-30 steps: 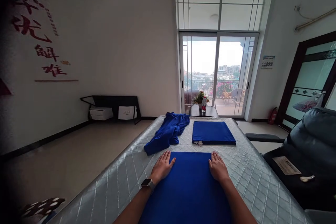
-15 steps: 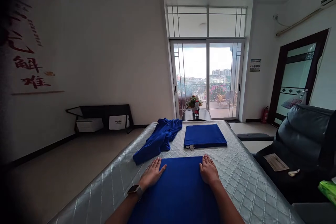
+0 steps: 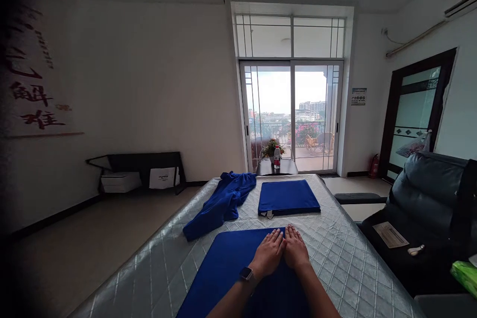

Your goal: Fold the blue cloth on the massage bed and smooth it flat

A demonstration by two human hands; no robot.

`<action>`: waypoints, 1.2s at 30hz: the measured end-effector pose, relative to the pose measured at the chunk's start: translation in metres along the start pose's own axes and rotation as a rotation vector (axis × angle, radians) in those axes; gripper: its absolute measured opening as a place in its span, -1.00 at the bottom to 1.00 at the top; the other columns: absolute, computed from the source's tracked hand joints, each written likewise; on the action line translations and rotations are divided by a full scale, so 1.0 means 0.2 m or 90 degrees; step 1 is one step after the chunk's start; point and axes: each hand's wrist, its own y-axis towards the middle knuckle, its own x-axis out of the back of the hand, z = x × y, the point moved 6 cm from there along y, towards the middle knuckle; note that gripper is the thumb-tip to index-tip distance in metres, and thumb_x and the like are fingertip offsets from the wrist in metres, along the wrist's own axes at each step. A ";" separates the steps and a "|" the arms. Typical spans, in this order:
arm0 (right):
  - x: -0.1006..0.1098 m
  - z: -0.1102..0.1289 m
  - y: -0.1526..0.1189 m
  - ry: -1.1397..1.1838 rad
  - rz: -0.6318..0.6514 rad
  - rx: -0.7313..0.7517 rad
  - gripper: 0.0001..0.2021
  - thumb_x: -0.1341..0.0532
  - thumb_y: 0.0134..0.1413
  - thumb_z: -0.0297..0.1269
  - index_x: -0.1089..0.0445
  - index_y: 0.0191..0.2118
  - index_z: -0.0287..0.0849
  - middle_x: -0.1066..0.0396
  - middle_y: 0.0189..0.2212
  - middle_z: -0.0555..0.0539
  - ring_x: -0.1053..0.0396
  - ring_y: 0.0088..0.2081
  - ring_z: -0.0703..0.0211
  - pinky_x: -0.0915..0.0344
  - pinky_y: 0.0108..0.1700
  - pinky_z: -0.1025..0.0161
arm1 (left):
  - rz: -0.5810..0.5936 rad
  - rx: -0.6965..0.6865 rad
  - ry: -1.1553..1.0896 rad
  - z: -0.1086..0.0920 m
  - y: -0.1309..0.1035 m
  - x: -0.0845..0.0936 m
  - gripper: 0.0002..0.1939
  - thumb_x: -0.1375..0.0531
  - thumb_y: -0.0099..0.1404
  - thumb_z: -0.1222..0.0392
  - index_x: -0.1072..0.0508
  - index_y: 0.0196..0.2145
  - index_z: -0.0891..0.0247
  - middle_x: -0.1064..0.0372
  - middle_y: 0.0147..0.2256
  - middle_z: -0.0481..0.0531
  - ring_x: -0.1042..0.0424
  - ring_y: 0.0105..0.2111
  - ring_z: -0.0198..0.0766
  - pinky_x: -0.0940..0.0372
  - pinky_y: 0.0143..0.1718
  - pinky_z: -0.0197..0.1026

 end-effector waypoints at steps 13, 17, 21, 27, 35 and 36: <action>0.02 0.02 -0.01 -0.001 -0.004 -0.019 -0.36 0.23 0.30 -0.17 0.08 0.39 -0.42 0.16 0.41 -0.19 0.25 0.41 0.13 0.27 0.38 0.13 | 0.001 0.250 0.141 0.72 -0.24 0.20 -0.27 0.28 0.46 -0.16 -0.08 0.36 0.38 0.03 0.37 0.21 0.08 0.37 -0.03 0.11 0.34 0.05; 0.02 0.02 0.00 -0.003 -0.001 -0.024 -0.35 0.24 0.30 -0.16 0.07 0.39 -0.42 0.16 0.41 -0.18 0.24 0.41 0.11 0.27 0.39 0.12 | 0.001 0.281 0.146 0.94 -0.35 0.24 -0.25 0.24 0.45 -0.16 -0.05 0.36 0.45 0.12 0.38 0.24 0.12 0.38 -0.05 0.14 0.34 0.01; 0.03 0.03 0.00 0.000 -0.002 -0.016 -0.35 0.23 0.31 -0.14 0.07 0.39 -0.42 0.16 0.41 -0.18 0.23 0.41 0.11 0.26 0.39 0.13 | -0.015 0.291 0.113 0.98 -0.39 0.27 -0.23 0.23 0.44 -0.19 -0.06 0.35 0.47 0.12 0.38 0.27 0.13 0.38 -0.04 0.14 0.34 0.02; 0.04 0.04 -0.01 0.008 -0.003 -0.023 -0.36 0.21 0.31 -0.15 0.06 0.39 -0.40 0.15 0.40 -0.17 0.22 0.41 0.12 0.25 0.39 0.13 | -0.025 0.296 0.070 0.99 -0.41 0.30 -0.23 0.21 0.43 -0.20 -0.11 0.33 0.46 0.03 0.35 0.31 0.07 0.37 -0.02 0.12 0.33 0.03; 0.04 0.03 0.00 0.026 -0.027 -0.008 -0.36 0.20 0.30 -0.14 0.00 0.37 -0.42 0.12 0.40 -0.18 0.18 0.40 0.11 0.23 0.39 0.13 | -0.053 0.320 0.043 1.06 -0.45 0.35 -0.28 0.20 0.46 -0.12 -0.13 0.30 0.54 -0.01 0.34 0.35 0.04 0.36 -0.04 0.13 0.34 -0.05; 0.04 0.02 0.00 0.037 -0.033 -0.006 -0.36 0.20 0.30 -0.14 0.00 0.37 -0.41 0.11 0.40 -0.17 0.16 0.40 0.12 0.22 0.39 0.13 | -0.062 0.330 0.044 1.07 -0.45 0.35 -0.30 0.19 0.46 -0.09 -0.15 0.29 0.55 -0.04 0.34 0.35 0.02 0.36 -0.04 0.12 0.34 -0.05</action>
